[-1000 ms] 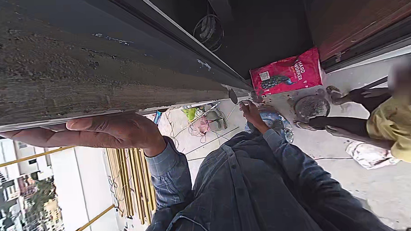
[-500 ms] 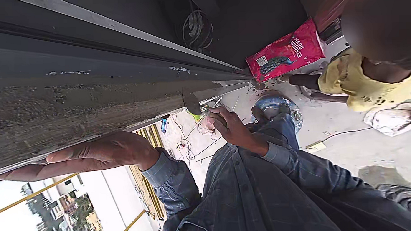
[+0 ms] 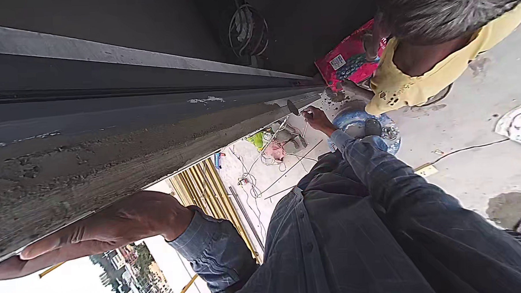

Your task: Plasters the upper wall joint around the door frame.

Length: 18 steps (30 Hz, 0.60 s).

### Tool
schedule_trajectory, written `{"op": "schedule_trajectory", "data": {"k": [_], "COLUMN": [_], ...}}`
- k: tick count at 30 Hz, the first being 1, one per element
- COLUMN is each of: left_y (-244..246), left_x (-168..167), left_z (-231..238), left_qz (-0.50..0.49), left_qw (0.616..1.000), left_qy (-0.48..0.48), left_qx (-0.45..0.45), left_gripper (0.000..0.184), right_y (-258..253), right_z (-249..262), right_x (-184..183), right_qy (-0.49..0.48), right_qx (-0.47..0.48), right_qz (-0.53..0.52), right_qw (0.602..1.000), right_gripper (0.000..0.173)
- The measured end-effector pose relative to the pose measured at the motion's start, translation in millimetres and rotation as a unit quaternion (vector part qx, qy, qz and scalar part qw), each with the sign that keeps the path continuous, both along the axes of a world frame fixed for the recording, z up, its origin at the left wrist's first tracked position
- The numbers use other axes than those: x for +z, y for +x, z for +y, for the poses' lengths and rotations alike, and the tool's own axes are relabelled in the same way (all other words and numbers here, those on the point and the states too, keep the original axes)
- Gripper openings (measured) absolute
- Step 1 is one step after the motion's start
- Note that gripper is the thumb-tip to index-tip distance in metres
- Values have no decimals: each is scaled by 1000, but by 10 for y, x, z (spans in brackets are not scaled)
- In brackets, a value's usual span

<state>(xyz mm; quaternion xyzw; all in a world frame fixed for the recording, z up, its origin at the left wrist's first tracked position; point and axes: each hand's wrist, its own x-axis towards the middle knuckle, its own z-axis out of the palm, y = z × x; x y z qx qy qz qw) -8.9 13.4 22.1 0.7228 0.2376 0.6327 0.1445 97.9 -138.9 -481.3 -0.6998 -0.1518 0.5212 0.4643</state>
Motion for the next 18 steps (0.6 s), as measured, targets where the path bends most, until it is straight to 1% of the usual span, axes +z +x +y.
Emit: {"op": "schedule_trajectory", "data": {"k": [2, 4, 6, 8, 11, 13, 15, 17, 18], "left_y": [13, 5, -4, 58, 131, 139, 128, 146, 145], "left_x": [-6, -15, 17, 33, 35, 19, -4, -12, -7], "left_z": [-28, 2, 41, 11, -28, -48, -65, -64, -61], "left_qz": [17, -8, -24, -28, -16, 2, 9, 5, 10], "left_qw": [1000, 1000, 999, 999, 999, 998, 998, 998, 997], "left_qy": [11, 4, -6, -3, 29, 55, 63, 65, 69], "left_qx": [12, -16, -36, -27, -6, -4, -3, 12, 19], "left_gripper": [53, 51, 52, 52, 56, 63, 65, 60, 60], "right_y": [-70, -162, -240, -295, -383, -419, -440, -421, -413], "right_z": [-47, -142, -202, -259, -292, -286, -282, -272, -277], "right_x": [239, 546, 999, 1497, 2214, 2741, 3211, 3464, 3473], "right_qy": [42, 92, 127, 143, 179, 237, 317, 366, 363], "right_qx": [-24, -45, -46, -42, -49, -67, -84, -89, -88], "right_qz": [-22, -54, -79, -101, -134, -166, -195, -204, -198], "right_qw": [999, 993, 988, 984, 974, 955, 925, 904, 906], "right_gripper": [34, 32, 30, 31, 37, 39, 35, 34, 34]}}
